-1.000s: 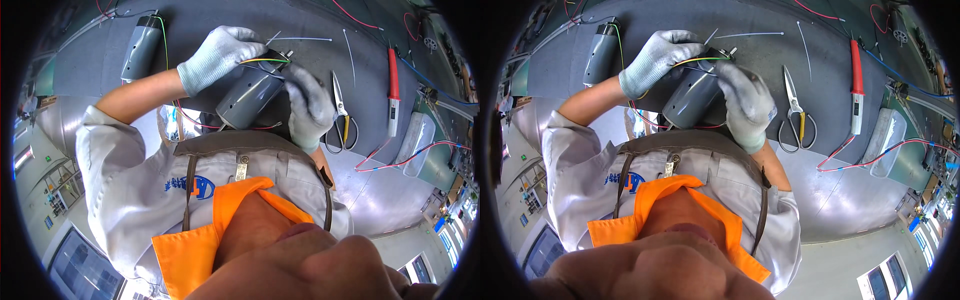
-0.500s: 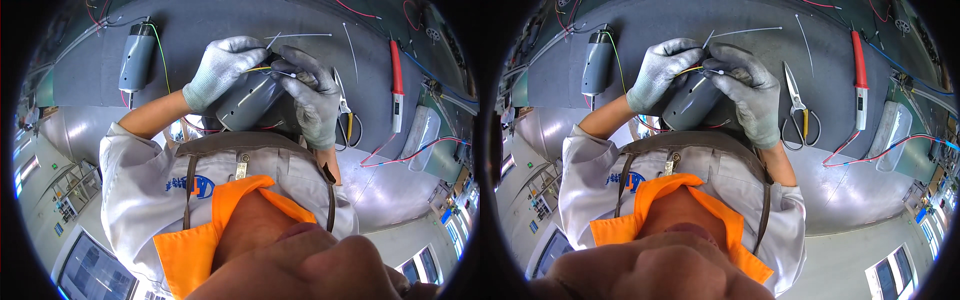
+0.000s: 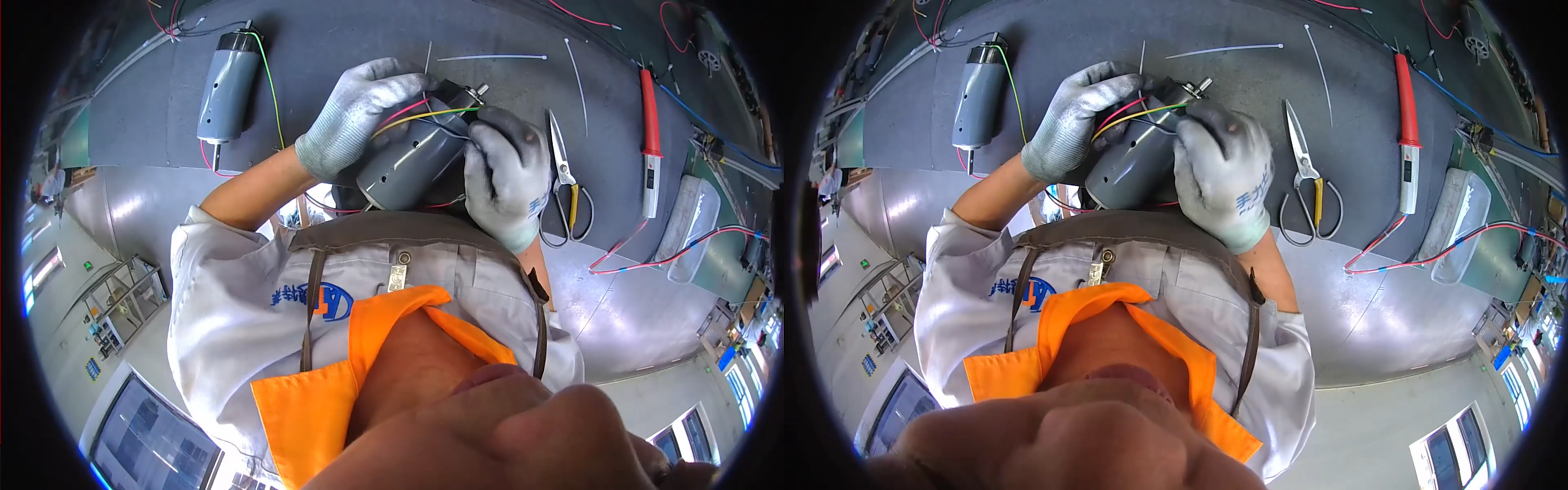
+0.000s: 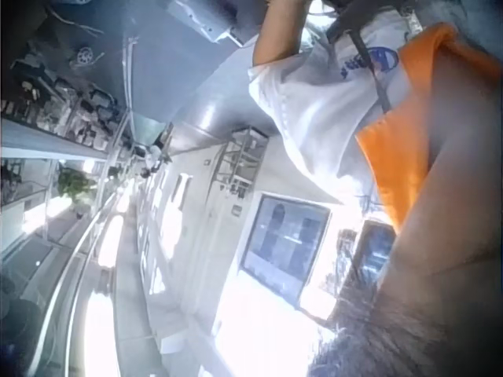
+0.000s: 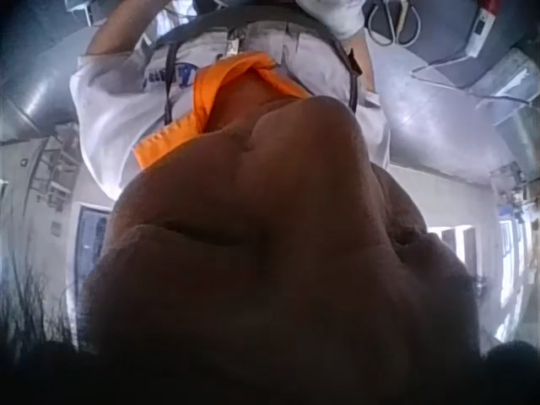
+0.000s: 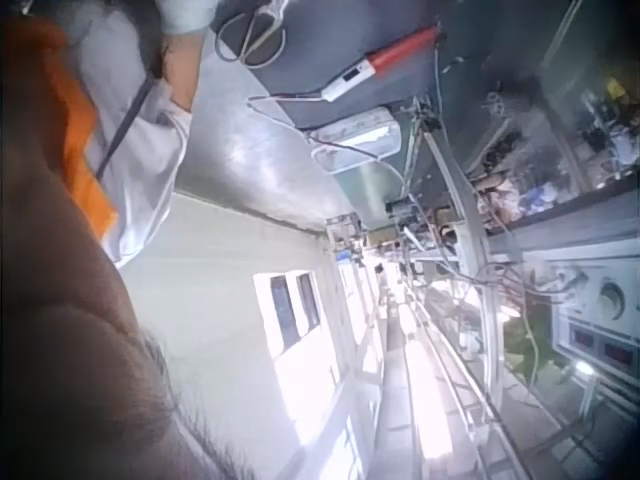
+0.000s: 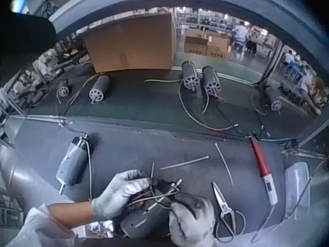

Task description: Assembling electric motors by wiring connections and securing them with zip ties on a factory assembly line.

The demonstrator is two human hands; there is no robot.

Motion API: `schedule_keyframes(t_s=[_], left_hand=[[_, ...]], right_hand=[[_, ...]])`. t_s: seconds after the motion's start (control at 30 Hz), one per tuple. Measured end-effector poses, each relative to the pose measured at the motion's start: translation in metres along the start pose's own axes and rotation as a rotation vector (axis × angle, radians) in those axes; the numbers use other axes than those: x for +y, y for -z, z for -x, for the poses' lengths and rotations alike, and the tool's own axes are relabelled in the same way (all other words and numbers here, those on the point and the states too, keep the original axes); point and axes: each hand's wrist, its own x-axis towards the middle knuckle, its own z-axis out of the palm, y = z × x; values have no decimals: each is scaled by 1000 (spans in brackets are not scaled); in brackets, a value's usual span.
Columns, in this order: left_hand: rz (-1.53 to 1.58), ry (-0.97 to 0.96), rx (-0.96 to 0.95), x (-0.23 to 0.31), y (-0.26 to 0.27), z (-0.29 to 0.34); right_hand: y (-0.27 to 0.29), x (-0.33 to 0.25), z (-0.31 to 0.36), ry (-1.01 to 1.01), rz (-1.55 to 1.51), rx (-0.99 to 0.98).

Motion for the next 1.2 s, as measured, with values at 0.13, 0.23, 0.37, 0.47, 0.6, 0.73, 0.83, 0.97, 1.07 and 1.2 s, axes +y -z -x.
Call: schedule_keyframes(t_s=[0.13, 0.23, 0.37, 0.47, 0.6, 0.73, 0.83, 0.97, 1.07, 1.2], left_hand=[[96, 26, -55, -3, 6, 3], [85, -17, 45, -5, -2, 4], [-7, -93, 37, -5, -3, 9], [-21, -93, 33, 8, -15, 13], [-39, -55, 84, 10, -28, 8], [-206, -159, 104, 7, -34, 6], [-256, -222, 98, 4, -33, 4], [-353, -297, 74, 3, -33, 2], [-425, -362, 39, 5, -31, 2], [-370, -366, -1, 4, -32, 1]], right_hand=[[10, -5, 17, 23, 230, -138], [11, -5, 24, -20, 234, -209], [14, -6, 16, -57, 113, -150], [5, 1, 14, -150, -170, 91], [7, -13, -15, -925, -1070, 194], [-3, -2, -18, -924, -1227, 211], [-5, -6, -18, -875, -1161, 221], [-5, -4, -20, -864, -1131, 223], [-3, -2, -22, -872, -1108, 202], [10, 2, -33, -941, -1048, -2]])
